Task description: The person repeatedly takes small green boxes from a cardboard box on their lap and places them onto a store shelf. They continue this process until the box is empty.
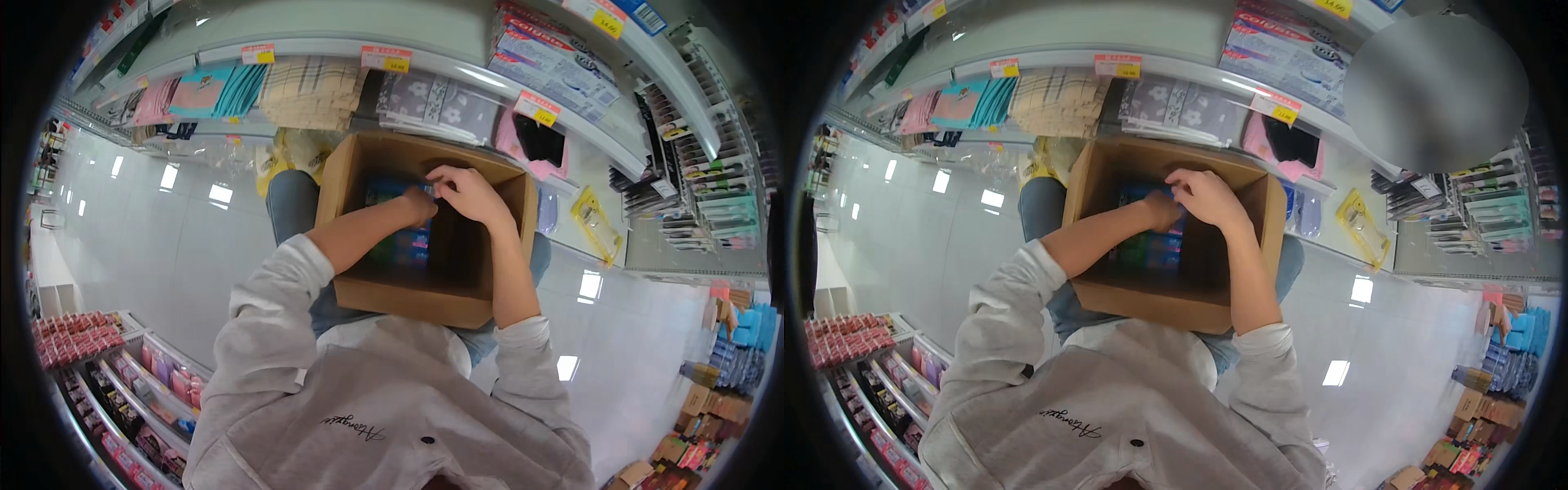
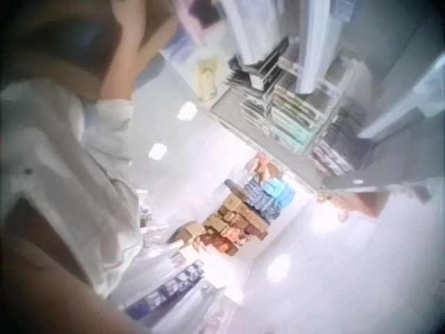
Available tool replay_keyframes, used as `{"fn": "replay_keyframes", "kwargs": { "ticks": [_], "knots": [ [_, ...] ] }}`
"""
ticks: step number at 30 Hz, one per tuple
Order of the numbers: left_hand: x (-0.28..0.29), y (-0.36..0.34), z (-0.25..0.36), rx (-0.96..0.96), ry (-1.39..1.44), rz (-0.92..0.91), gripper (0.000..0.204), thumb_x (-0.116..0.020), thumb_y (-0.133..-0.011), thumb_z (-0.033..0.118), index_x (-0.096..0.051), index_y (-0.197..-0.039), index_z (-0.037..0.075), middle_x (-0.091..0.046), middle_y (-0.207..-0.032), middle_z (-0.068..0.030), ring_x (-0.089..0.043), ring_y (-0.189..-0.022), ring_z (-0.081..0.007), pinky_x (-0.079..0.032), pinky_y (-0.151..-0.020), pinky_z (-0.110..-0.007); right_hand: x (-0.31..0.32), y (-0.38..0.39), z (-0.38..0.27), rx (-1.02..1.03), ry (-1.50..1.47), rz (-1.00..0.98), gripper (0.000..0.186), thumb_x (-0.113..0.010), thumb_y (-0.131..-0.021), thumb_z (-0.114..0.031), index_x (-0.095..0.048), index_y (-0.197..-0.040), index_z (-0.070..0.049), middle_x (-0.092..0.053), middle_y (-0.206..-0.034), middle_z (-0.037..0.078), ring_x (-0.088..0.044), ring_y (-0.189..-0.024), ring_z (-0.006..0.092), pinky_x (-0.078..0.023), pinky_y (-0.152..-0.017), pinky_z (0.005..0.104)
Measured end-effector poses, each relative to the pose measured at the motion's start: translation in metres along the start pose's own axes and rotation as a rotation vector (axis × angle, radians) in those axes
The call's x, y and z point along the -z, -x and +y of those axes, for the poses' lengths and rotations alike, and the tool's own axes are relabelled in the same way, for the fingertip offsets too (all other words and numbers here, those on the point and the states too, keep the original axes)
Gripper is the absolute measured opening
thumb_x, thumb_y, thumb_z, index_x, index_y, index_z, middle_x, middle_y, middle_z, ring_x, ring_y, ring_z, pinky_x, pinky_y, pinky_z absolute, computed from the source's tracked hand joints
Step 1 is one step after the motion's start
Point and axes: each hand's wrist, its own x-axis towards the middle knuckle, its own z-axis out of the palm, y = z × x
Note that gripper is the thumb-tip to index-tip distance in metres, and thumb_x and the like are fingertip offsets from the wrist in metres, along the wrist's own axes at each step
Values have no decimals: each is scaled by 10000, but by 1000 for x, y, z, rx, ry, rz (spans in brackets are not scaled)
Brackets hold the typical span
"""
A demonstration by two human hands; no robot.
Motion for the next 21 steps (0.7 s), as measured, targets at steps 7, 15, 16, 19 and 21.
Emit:
{"fn": "replay_keyframes", "kwargs": {
  "ticks": [7,15,16,19,21],
  "knots": [
    [-74,-54,-17,196,133,49,358,-675,-852,211,-675,-1198,119,-671,-1202,-137,-675,-1071,-307,-551,-870,-458,-16,2,29,-247,261,-268,433,-670,-874,-232,-648,-1263,-43,-718,-1048,231,-682,-1012,393,-534,-887,457],
    [-107,-54,-14,477,326,415,641,-771,-738,189,-538,-1307,6,-540,-1331,-190,-543,-1246,-362,-510,-940,-511,-12,13,21,-253,118,-197,447,-667,-888,-201,-625,-1295,-20,-726,-1019,220,-691,-988,387,-534,-874,443],
    [-106,-50,-16,495,411,372,675,-786,-715,182,-525,-1307,-7,-540,-1322,-185,-524,-1269,-359,-501,-951,-515,-13,14,23,-252,116,-184,449,-669,-888,-201,-623,-1294,-15,-726,-1015,221,-692,-983,386,-535,-871,442],
    [-115,-43,-14,472,208,501,749,-813,-667,177,-505,-1325,-2,-512,-1319,-187,-484,-1302,-365,-487,-965,-500,-12,15,24,-239,102,-164,452,-672,-887,-199,-622,-1292,-7,-725,-1003,226,-695,-972,385,-536,-862,440],
    [-113,-41,-15,471,163,489,787,-823,-671,184,-487,-1358,-3,-481,-1335,-157,-456,-1308,-336,-461,-990,-483,-12,15,22,-230,98,-162,452,-675,-885,-199,-622,-1292,-8,-724,-998,228,-696,-966,385,-538,-858,439]
  ]
}}
